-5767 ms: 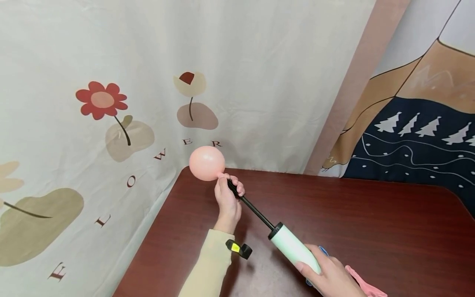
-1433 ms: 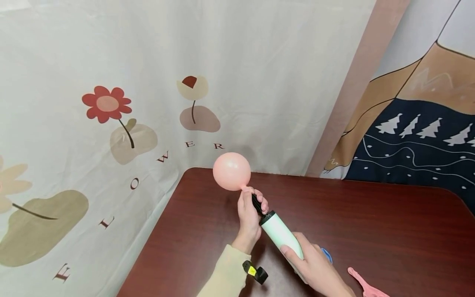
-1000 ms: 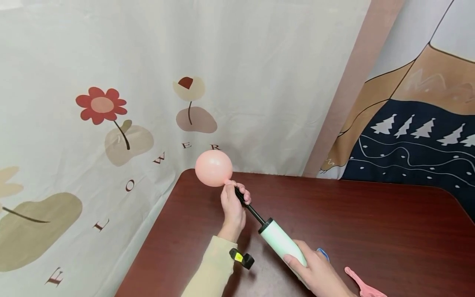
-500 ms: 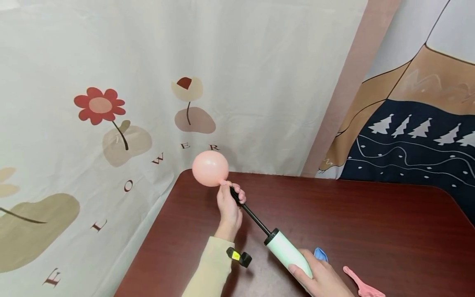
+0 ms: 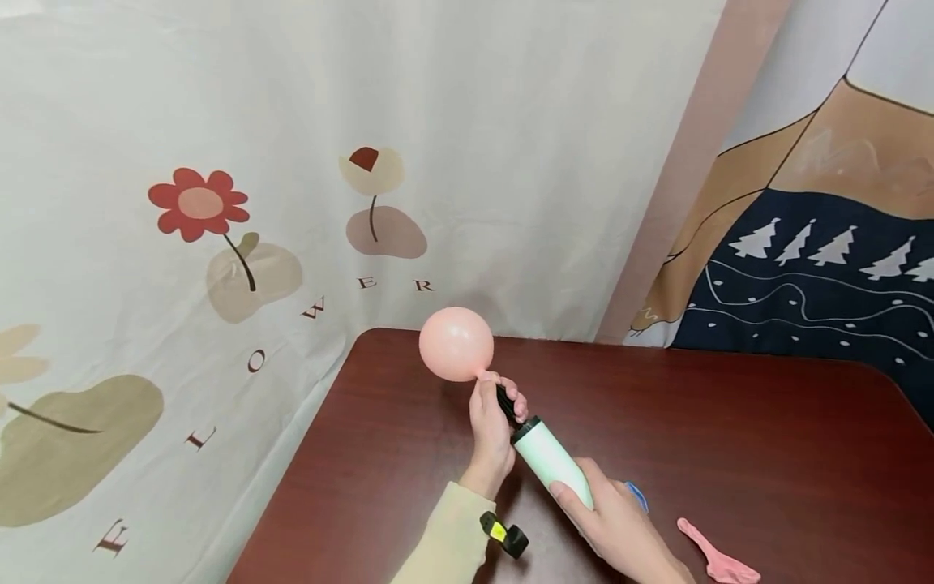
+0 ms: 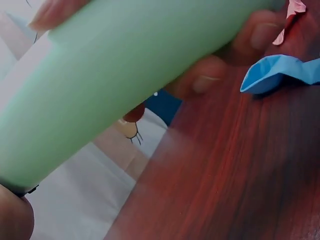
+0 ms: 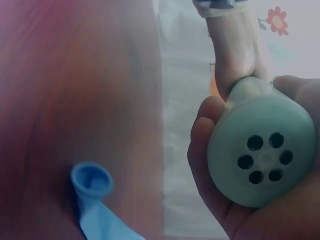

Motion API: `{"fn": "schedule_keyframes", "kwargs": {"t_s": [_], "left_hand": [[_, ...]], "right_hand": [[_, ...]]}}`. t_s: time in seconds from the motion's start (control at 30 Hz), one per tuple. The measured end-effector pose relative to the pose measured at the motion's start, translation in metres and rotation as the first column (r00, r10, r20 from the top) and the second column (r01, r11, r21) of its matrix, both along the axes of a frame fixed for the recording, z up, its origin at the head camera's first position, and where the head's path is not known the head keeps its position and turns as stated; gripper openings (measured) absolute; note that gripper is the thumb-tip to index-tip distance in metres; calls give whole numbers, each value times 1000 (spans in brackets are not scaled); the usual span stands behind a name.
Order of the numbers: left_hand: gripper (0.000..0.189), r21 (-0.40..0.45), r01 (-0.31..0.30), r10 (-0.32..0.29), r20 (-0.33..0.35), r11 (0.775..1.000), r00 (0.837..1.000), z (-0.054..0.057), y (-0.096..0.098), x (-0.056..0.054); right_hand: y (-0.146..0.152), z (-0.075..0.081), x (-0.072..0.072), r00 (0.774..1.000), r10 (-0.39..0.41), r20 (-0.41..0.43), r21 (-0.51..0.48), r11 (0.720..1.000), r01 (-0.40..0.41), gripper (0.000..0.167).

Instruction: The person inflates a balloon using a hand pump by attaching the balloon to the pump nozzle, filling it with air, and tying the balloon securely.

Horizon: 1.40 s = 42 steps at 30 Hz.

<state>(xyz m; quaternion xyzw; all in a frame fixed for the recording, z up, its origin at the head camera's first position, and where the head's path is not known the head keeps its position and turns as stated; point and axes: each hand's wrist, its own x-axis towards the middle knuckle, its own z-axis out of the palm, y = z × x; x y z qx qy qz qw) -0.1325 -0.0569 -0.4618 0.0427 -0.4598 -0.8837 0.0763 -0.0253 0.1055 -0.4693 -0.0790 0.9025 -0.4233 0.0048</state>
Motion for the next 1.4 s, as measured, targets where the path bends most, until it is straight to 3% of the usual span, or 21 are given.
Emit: {"fn": "schedule_keyframes", "kwargs": {"t_s": [0.23, 0.47, 0.63, 0.8, 1.0, 1.2, 1.4], "left_hand": [[40, 16, -22, 21, 9, 1000, 1000, 5, -14, -9], [35, 60, -91, 90, 16, 994, 996, 6, -37, -25], [30, 99, -123, 124, 2, 987, 992, 9, -55, -34], [26, 156, -189, 193, -12, 970, 981, 13, -66, -37], [27, 107, -120, 124, -35, 987, 992, 16, -50, -30], [27, 90, -72, 79, -79, 993, 994, 16, -28, -19], [35, 46, 5, 0, -112, 999, 994, 16, -7, -6]], "right_hand": [[-2, 0, 2, 1000, 2, 9, -28, 1000, -2, 38], [20, -4, 16, 985, 77, 154, 11, 997, -80, 45], [36, -11, 28, 991, 122, 51, 29, 992, -123, 37], [43, -8, 30, 987, 140, 84, 60, 988, -145, 43], [40, -4, 25, 987, 122, 104, 94, 987, -131, 45], [25, 3, 13, 988, 49, 150, 85, 994, -62, 48], [12, 7, 3, 998, 13, 59, 9, 1000, -14, 40]]}}
